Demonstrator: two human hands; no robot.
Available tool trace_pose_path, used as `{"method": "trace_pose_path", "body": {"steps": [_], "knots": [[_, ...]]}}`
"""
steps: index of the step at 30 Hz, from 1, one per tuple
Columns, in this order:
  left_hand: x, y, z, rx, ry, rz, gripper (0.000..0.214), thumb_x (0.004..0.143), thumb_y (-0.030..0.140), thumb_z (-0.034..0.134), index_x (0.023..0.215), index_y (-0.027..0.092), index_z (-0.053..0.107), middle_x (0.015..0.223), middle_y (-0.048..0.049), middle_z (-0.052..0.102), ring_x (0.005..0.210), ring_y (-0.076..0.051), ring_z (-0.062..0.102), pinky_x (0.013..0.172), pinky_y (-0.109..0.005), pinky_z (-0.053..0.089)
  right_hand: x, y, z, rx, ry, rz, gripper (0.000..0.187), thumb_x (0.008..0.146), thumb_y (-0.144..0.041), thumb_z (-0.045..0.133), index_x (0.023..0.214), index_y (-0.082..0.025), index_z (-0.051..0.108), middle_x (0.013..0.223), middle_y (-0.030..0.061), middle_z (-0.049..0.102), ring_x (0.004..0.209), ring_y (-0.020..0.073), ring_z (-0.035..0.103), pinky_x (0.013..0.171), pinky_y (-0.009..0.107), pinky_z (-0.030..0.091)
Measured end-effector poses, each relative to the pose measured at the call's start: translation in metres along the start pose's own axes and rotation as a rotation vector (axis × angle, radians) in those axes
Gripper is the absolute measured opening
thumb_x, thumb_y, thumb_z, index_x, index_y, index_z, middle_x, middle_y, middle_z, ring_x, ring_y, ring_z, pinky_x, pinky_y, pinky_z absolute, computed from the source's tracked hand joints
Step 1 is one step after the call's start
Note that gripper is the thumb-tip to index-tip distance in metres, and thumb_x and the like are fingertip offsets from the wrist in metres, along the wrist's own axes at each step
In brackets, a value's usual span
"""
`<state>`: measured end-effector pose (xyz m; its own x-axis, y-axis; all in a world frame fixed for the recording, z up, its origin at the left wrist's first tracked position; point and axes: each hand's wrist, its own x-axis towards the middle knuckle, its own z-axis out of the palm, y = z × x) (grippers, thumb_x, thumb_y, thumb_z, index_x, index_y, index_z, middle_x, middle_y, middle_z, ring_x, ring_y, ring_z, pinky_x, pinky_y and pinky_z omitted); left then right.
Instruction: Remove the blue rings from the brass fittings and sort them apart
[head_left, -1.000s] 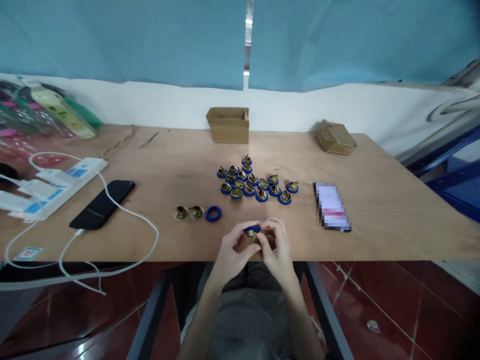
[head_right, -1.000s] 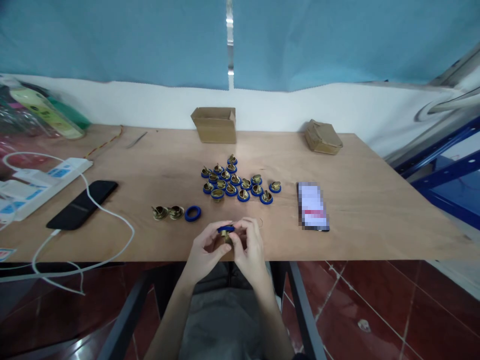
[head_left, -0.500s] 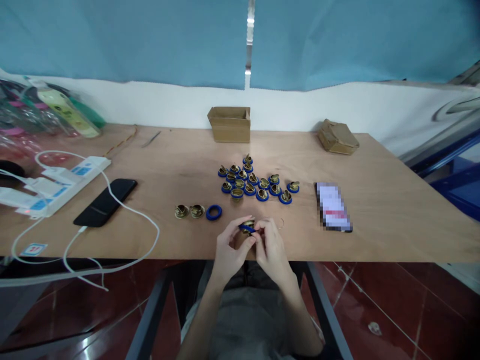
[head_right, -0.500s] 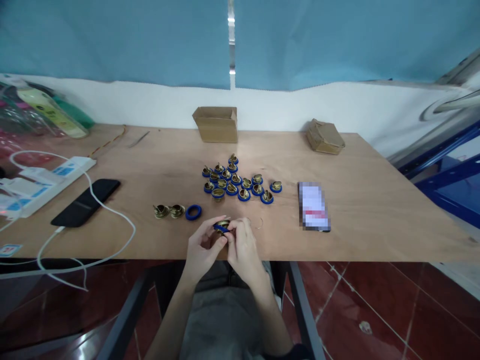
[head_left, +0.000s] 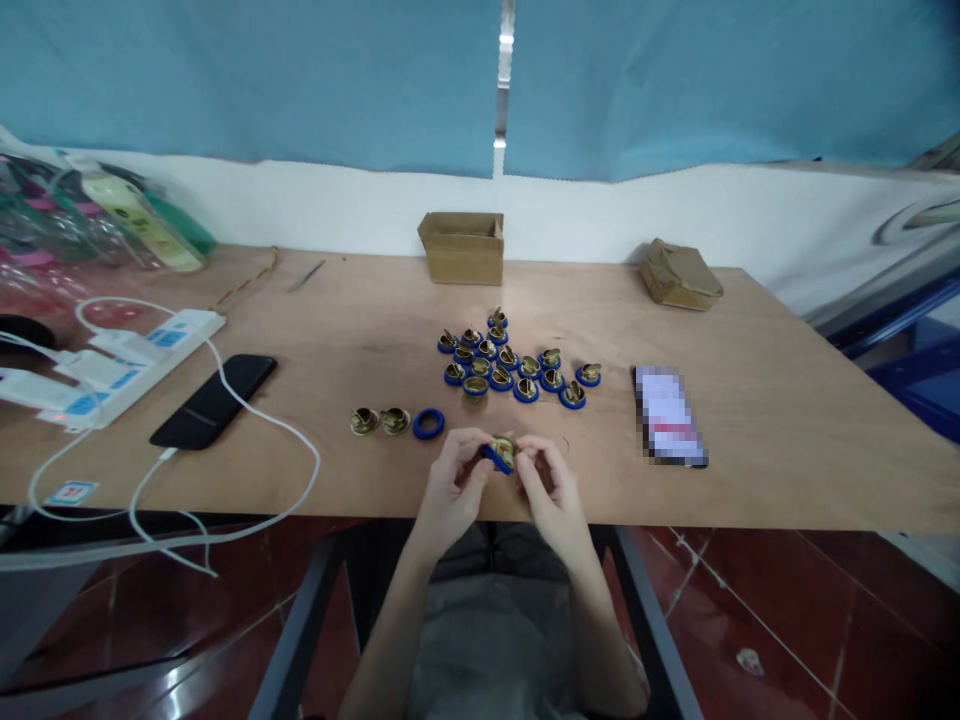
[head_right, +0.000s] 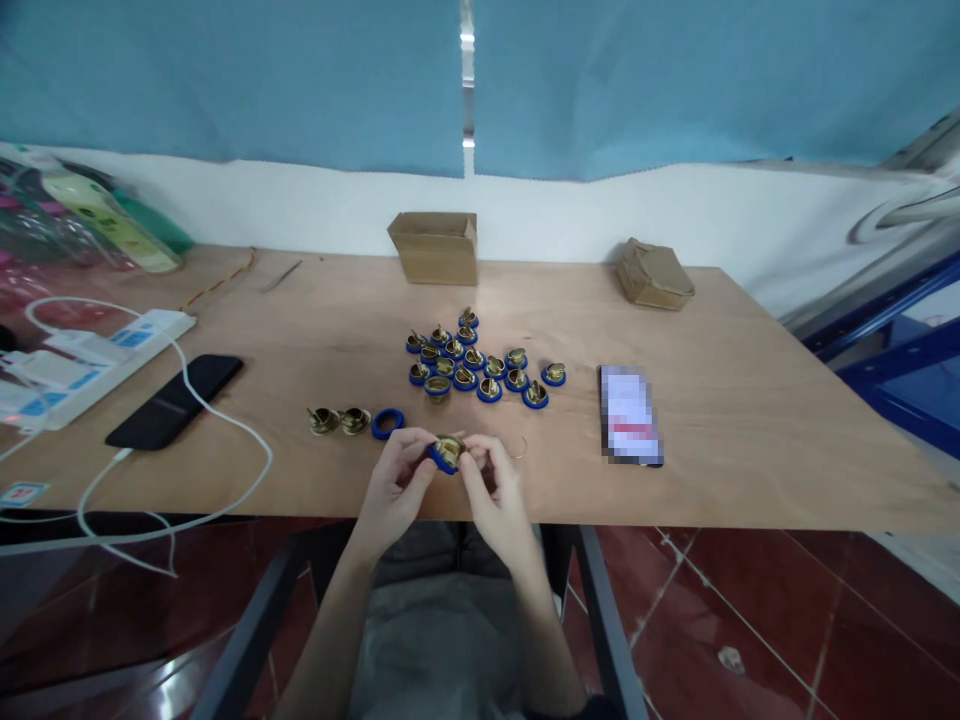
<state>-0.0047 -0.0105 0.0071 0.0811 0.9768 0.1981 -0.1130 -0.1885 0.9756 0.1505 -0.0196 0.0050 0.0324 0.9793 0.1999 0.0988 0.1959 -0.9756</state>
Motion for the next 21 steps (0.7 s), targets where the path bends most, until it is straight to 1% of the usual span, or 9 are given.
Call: {"method": "trace_pose_path", "body": {"steps": [2,4,7,8,10,13,15,18,21], "knots": [[0.0,0.001,0.002,-0.021,-0.031,0.002,0.01,0.099,0.029,0.059,0.106,0.022,0.058,0.117,-0.0107,0.076,0.111,-0.021,0.073,0.093,-0.032,0.058,0.001,-0.002,-0.002,0.1,-0.052,0.045,0.024,0.101,-0.045,0.057,0.095,-0.023,0.057,0.071,-0.0037,0.051,0.059,0.0123,0.049,0.053,0.024,0.041],[-0.001,0.002,0.005,-0.053,-0.055,-0.02,0.01,0.099,0.031,0.06,0.101,0.022,0.057,0.12,-0.0129,0.076,0.114,-0.022,0.072,0.093,-0.034,0.058,0.002,-0.003,-0.006,0.203,-0.143,0.109,0.031,0.101,-0.048,0.058,0.084,-0.023,0.05,0.065,-0.0064,0.044,0.054,0.0103,0.042,0.051,0.023,0.035],[-0.001,0.003,0.006,-0.073,-0.061,-0.048,0.012,0.099,0.032,0.061,0.098,0.022,0.056,0.123,-0.0146,0.075,0.111,-0.022,0.073,0.09,-0.034,0.059,0.002,-0.001,-0.011,0.337,-0.267,0.209,0.034,0.1,-0.049,0.061,0.082,-0.023,0.047,0.063,-0.008,0.041,0.05,0.0084,0.035,0.05,0.023,0.027],[-0.001,0.003,0.004,-0.06,-0.055,-0.047,0.012,0.098,0.032,0.061,0.097,0.021,0.057,0.124,-0.0147,0.075,0.109,-0.022,0.073,0.089,-0.033,0.059,0.002,0.0,-0.012,0.378,-0.268,0.224,0.034,0.099,-0.049,0.062,0.083,-0.023,0.048,0.063,-0.0082,0.041,0.049,0.0079,0.034,0.049,0.024,0.026],[0.003,0.003,-0.004,0.008,-0.005,-0.017,0.012,0.097,0.033,0.063,0.097,0.021,0.059,0.123,-0.014,0.074,0.108,-0.022,0.072,0.089,-0.033,0.059,0.003,0.003,-0.011,0.441,-0.2,0.223,0.034,0.098,-0.05,0.064,0.084,-0.023,0.049,0.065,-0.0077,0.042,0.048,0.007,0.034,0.049,0.024,0.024],[0.012,0.001,-0.028,0.216,0.181,0.092,0.012,0.095,0.033,0.065,0.098,0.022,0.062,0.116,-0.011,0.074,0.108,-0.022,0.071,0.091,-0.036,0.057,0.005,0.007,-0.01,0.474,-0.057,0.209,0.035,0.095,-0.05,0.068,0.083,-0.022,0.051,0.071,-0.0064,0.046,0.048,0.0061,0.035,0.05,0.025,0.024],[0.022,0.0,-0.049,0.446,0.324,0.192,0.012,0.094,0.033,0.066,0.096,0.022,0.065,0.112,-0.0098,0.074,0.107,-0.023,0.069,0.094,-0.04,0.055,0.006,0.008,-0.008,0.469,-0.024,0.217,0.036,0.094,-0.051,0.069,0.082,-0.022,0.052,0.071,-0.0062,0.046,0.049,0.0063,0.036,0.051,0.026,0.024],[0.034,-0.002,-0.075,0.868,0.376,0.248,0.013,0.091,0.034,0.068,0.092,0.021,0.07,0.111,-0.0108,0.073,0.111,-0.028,0.065,0.103,-0.048,0.048,0.008,0.009,-0.006,0.441,-0.03,0.22,0.037,0.093,-0.052,0.07,0.081,-0.022,0.051,0.068,-0.0066,0.045,0.049,0.007,0.037,0.051,0.026,0.024],[0.041,-0.007,-0.085,1.087,0.408,0.235,0.016,0.091,0.035,0.067,0.087,0.021,0.072,0.114,-0.0135,0.071,0.115,-0.032,0.061,0.104,-0.052,0.045,0.008,0.009,-0.004,0.403,-0.041,0.211,0.036,0.093,-0.051,0.069,0.081,-0.022,0.051,0.065,-0.0075,0.043,0.049,0.0076,0.037,0.052,0.026,0.025]]}}
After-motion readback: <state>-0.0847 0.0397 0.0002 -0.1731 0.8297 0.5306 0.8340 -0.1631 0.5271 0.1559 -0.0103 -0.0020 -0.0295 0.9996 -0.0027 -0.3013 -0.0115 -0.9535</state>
